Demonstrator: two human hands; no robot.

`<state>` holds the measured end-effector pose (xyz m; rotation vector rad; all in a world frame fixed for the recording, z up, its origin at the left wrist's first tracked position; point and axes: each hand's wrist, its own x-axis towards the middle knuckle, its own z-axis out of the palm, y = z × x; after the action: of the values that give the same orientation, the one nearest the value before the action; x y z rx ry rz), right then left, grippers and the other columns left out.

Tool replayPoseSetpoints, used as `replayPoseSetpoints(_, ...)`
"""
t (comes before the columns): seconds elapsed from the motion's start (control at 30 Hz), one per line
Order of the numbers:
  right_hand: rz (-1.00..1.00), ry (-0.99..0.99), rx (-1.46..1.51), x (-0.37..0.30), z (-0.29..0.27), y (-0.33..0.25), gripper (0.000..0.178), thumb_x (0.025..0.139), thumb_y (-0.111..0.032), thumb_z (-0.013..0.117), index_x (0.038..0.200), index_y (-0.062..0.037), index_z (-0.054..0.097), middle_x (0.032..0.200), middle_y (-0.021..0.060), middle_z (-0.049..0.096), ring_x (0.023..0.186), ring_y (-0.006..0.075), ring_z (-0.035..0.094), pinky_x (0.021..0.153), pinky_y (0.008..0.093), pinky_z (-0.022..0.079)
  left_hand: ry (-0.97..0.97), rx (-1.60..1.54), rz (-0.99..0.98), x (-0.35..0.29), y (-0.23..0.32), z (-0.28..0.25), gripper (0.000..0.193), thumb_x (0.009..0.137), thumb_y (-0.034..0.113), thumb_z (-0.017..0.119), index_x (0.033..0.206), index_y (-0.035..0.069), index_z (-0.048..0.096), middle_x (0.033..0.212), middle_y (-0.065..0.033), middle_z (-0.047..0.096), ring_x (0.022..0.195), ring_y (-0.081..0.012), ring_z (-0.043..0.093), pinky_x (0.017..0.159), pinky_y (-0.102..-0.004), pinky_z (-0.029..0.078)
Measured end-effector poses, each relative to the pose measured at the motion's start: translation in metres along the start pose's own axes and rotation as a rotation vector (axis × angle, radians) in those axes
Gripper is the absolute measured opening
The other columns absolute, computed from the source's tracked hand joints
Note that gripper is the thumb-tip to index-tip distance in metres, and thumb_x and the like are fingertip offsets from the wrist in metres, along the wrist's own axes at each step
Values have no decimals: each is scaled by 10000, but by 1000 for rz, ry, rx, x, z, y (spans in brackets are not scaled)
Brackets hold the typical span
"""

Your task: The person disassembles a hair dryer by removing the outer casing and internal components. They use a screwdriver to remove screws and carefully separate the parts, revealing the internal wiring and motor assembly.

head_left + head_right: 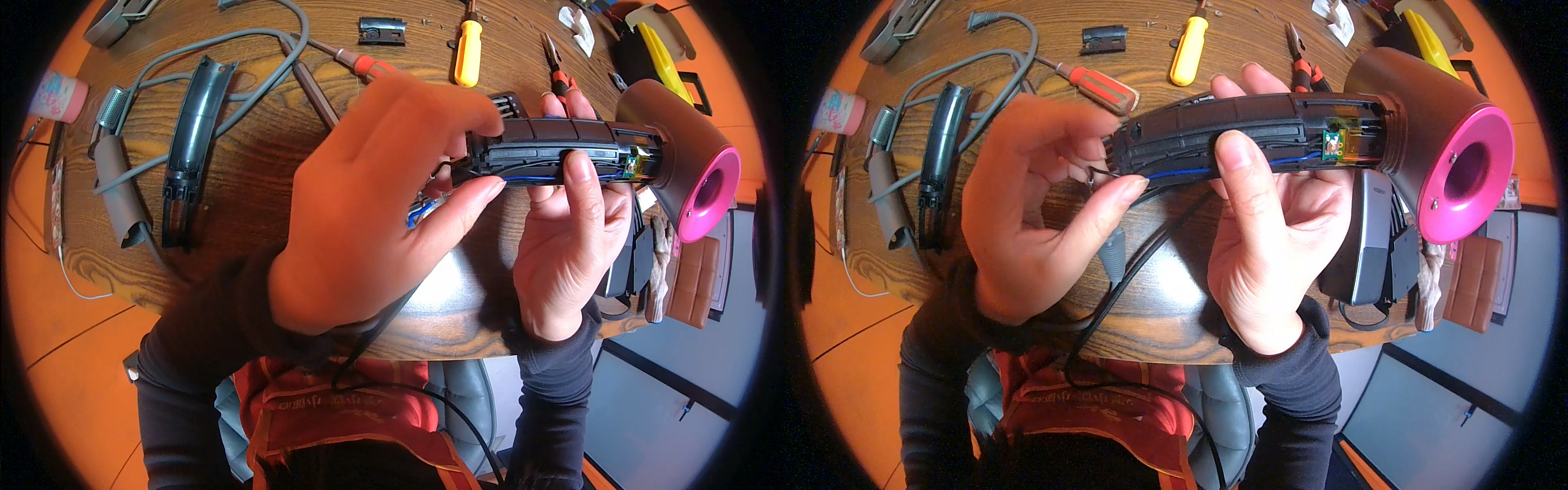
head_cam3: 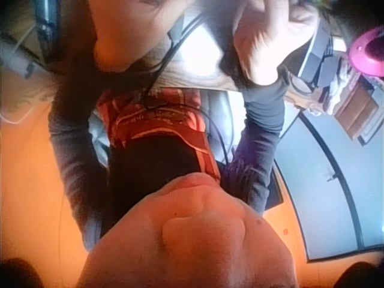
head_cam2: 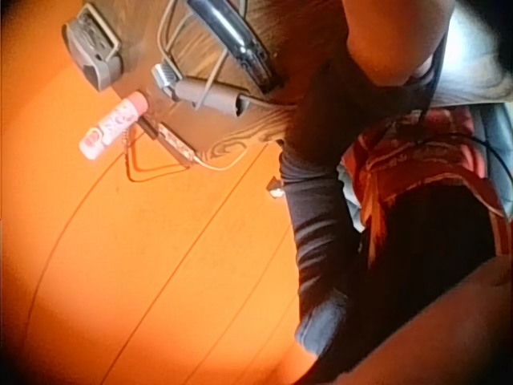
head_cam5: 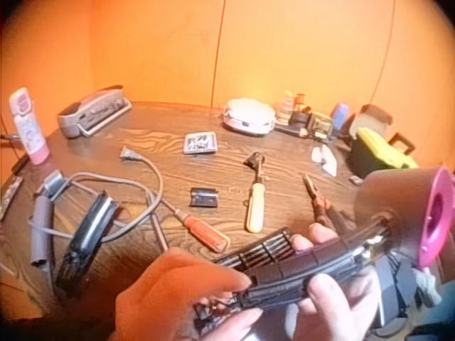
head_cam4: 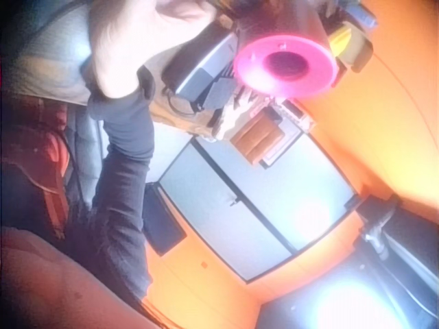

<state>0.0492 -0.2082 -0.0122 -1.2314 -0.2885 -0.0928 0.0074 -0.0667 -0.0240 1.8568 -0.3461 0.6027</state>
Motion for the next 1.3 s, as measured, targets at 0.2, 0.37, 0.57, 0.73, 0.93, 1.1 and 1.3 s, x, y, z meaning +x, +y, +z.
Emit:
replayPoseSetpoints(0.2, -9, -7, -35, -2, 2, 0, 426, 849, -57, 511, 1206, 116, 355, 1283, 241, 394, 1189, 300, 425, 913, 377, 461, -29, -233, -233, 1, 1, -3, 439, 742, -123, 585, 1154, -20, 474, 915, -18, 443, 795, -74, 485, 726, -195, 426)
replayPoseSetpoints(0.37, -71, -18, -43, -4, 3, 1, 429, 852, -60, 502, 1212, 112, 344, 1291, 241, 383, 1203, 313, 405, 938, 384, 441, -132, -456, -381, 7, 2, -4, 385, 785, -60, 569, 1158, -27, 480, 981, -45, 523, 877, -93, 525, 787, -219, 428)
replayPoseSetpoints(0.57, -93, -50, -17, -5, 5, 3, 435, 857, -70, 493, 1213, 117, 327, 1302, 247, 364, 1224, 326, 375, 968, 415, 409, -159, -661, -558, 8, 6, -9, 341, 777, -17, 581, 1110, -25, 509, 969, -62, 588, 921, -114, 547, 815, -245, 427)
replayPoseSetpoints(0.73, -72, -28, -18, -7, 7, 2, 436, 863, -68, 478, 1226, 111, 316, 1310, 249, 351, 1230, 324, 368, 965, 412, 413, -110, -731, -577, 7, 8, -7, 337, 767, -12, 587, 1097, -21, 518, 944, -53, 592, 880, -108, 550, 788, -247, 429)
replayPoseSetpoints(0.93, -46, -53, 15, -10, 5, 5, 428, 864, -65, 472, 1228, 100, 319, 1313, 244, 346, 1228, 320, 371, 970, 407, 408, -93, -713, -620, 7, 12, -8, 318, 767, -1, 592, 1081, -10, 536, 838, -16, 584, 665, -54, 507, 587, -185, 401)
replayPoseSetpoints(1.1, -135, -156, 87, -9, 2, 12, 433, 853, -52, 483, 1231, 82, 320, 1318, 231, 340, 1226, 315, 375, 982, 423, 389, -60, -700, -585, 6, 14, -9, 319, 768, -12, 585, 1082, -16, 534, 856, -23, 589, 697, -62, 528, 620, -189, 420)
replayPoseSetpoints(1.3, -52, -166, 176, -11, 4, 18, 421, 840, -51, 512, 1217, 44, 350, 1281, 223, 397, 1176, 311, 431, 982, 436, 375, -25, -650, -530, 4, 13, -7, 322, 769, -46, 572, 1088, -27, 527, 953, -56, 598, 888, -104, 562, 809, -237, 431)
